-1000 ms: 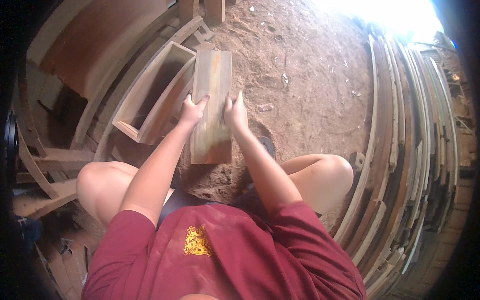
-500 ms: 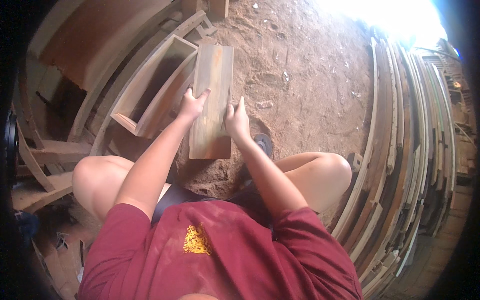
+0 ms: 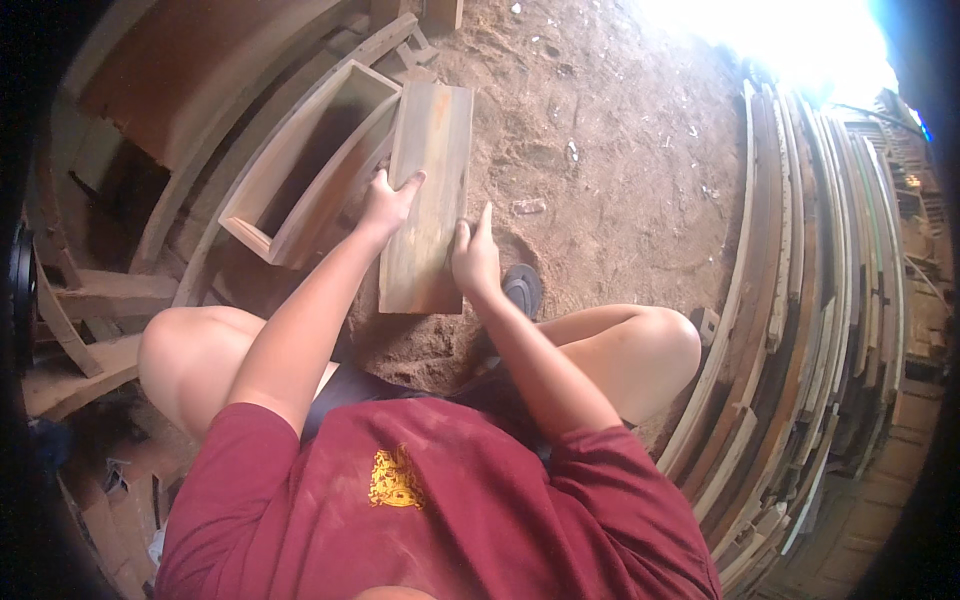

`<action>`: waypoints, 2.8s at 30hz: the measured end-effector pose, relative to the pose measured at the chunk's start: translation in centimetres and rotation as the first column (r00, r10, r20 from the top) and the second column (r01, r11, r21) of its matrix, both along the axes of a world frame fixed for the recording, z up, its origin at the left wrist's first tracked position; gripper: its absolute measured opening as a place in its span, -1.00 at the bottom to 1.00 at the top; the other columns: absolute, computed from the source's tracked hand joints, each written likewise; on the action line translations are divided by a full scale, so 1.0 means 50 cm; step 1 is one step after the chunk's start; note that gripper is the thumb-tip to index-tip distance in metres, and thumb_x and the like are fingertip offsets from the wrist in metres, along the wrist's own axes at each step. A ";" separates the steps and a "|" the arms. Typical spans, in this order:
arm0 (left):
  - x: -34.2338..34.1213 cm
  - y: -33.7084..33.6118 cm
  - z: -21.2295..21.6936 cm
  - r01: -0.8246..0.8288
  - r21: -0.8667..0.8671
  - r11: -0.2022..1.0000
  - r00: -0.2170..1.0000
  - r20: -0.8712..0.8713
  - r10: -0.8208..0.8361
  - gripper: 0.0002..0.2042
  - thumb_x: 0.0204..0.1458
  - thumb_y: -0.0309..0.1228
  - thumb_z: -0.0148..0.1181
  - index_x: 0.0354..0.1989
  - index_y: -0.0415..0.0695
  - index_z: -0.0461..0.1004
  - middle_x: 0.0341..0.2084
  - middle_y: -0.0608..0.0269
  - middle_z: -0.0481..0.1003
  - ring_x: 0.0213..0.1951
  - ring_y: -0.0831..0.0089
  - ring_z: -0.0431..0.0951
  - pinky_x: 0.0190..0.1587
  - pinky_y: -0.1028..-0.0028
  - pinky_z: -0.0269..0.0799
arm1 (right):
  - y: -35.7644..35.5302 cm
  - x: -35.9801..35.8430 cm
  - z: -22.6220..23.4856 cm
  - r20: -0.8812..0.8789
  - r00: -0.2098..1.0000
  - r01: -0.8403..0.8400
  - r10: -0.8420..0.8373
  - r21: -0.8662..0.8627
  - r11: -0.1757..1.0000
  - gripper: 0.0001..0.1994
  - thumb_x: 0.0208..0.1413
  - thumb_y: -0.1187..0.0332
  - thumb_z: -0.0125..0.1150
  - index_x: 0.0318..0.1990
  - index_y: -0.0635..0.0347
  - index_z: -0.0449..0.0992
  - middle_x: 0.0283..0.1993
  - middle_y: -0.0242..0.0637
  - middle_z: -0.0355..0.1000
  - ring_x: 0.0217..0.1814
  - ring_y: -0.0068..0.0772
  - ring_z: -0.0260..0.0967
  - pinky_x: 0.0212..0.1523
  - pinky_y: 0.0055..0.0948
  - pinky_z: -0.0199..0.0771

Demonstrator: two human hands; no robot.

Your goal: The person assembles a rectangular wooden frame by fitting pieces together and then rubs a flat wooden board against the frame's edges. The person sits on the ground in a workshop environment.

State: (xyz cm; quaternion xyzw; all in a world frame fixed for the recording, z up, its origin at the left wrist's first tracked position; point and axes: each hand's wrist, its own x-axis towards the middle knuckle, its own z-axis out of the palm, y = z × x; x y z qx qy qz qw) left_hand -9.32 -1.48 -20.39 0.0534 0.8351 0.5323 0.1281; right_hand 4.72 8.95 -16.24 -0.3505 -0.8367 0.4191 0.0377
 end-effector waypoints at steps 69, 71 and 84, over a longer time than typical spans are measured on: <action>-0.025 -0.009 -0.010 0.134 0.016 0.991 0.988 0.081 -0.134 -0.09 0.03 0.13 0.29 0.23 -0.56 0.21 0.10 -0.40 0.41 0.19 -0.06 0.43 0.24 0.19 0.31 | 0.028 -0.105 -0.008 0.012 0.999 0.031 -0.032 0.122 0.992 -0.27 0.36 0.11 -0.17 0.48 0.33 -0.32 -0.09 0.37 0.48 -0.03 0.33 0.47 0.02 0.04 0.42; -0.020 -0.008 0.000 0.113 -0.061 0.992 0.993 0.040 -0.111 -0.11 0.00 0.17 0.28 0.18 -0.51 0.28 0.07 -0.37 0.44 0.16 -0.08 0.45 0.21 0.17 0.35 | 0.035 -0.119 0.001 0.051 0.999 0.012 -0.019 0.123 0.992 -0.27 0.37 0.11 -0.18 0.48 0.33 -0.33 -0.08 0.37 0.47 -0.03 0.32 0.47 0.01 0.04 0.43; -0.020 -0.010 -0.003 0.107 -0.025 0.994 0.994 0.042 -0.106 -0.17 0.03 0.11 0.29 0.14 -0.52 0.29 0.06 -0.34 0.46 0.14 -0.06 0.47 0.18 0.19 0.36 | 0.001 -0.061 -0.023 -0.025 0.998 -0.061 0.066 0.145 0.988 -0.23 0.36 0.14 -0.08 0.45 0.48 -0.31 0.20 0.41 0.30 0.24 0.31 0.31 0.25 -0.10 0.26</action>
